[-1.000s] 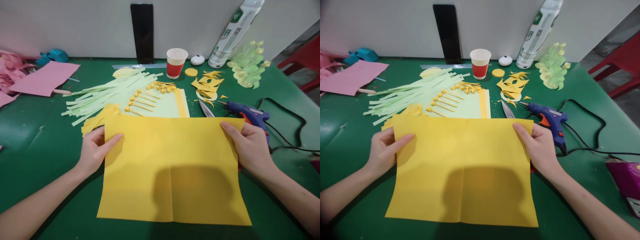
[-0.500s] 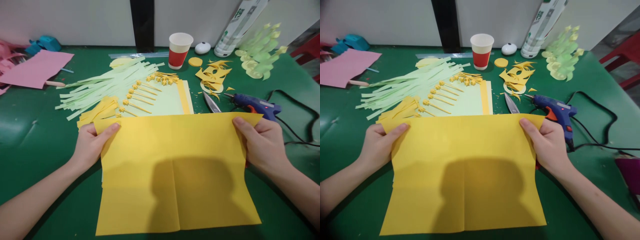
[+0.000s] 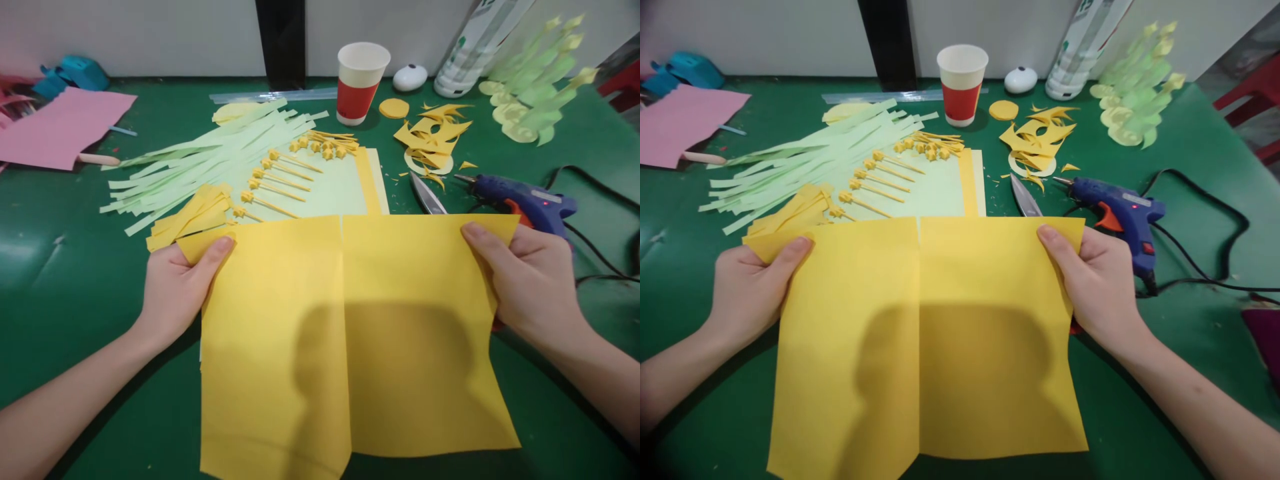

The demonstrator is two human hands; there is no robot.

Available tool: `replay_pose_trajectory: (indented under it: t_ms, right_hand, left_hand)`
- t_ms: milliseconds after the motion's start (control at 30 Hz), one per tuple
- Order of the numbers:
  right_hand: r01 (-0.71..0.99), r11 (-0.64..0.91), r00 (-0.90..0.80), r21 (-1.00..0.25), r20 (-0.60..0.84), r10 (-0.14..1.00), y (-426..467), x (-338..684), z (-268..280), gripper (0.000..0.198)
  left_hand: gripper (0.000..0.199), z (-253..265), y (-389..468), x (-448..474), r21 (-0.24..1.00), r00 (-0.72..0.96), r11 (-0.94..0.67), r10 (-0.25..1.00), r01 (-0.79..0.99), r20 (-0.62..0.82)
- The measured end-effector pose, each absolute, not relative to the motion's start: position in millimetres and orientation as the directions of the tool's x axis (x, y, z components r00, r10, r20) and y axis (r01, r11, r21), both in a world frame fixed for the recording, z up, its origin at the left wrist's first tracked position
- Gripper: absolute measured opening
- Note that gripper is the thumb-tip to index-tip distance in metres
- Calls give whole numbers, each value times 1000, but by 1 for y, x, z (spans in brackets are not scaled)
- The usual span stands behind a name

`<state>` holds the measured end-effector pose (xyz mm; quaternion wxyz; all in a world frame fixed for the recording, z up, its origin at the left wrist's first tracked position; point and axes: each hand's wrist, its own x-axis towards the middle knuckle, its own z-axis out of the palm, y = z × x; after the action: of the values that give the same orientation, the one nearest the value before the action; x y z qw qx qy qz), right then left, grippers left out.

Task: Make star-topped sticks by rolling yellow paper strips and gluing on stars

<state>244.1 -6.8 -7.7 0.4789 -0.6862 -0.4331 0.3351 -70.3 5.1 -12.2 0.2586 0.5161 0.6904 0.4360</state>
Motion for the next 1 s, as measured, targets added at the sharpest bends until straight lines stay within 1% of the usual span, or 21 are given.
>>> replay_pose_trajectory:
  t_ms: [233,467,567,667,767,933,1000]
  right_hand:
    - [309,-157,442,-938,-5,897,-7,245,-10,28]
    - [313,-158,455,-936,3,890,-8,247,-10,31]
    - [320,-173,473,-931,-1,881,-7,248,-11,28]
    - [329,-177,505,-927,14,863,-7,248,-13,28]
    - [335,-176,527,-926,29,849,-6,248,-14,30]
    - [330,-174,549,-928,38,835,-7,248,-12,29]
    - [328,-173,556,-929,42,830,-7,249,-12,28]
  left_hand:
    - [12,-12,5,-70,864,-343,94,935,495,95]
    - [12,-14,6,-74,897,-346,104,936,429,57]
    - [13,-12,7,-75,922,-335,133,942,365,-3]
    - [15,-8,8,-72,946,-289,171,953,277,-88]
    - [14,-2,7,-67,959,-248,194,958,205,-140]
    - [12,3,4,-65,972,-172,233,959,17,-227]
    - [14,4,2,-66,963,-142,269,954,19,-264]
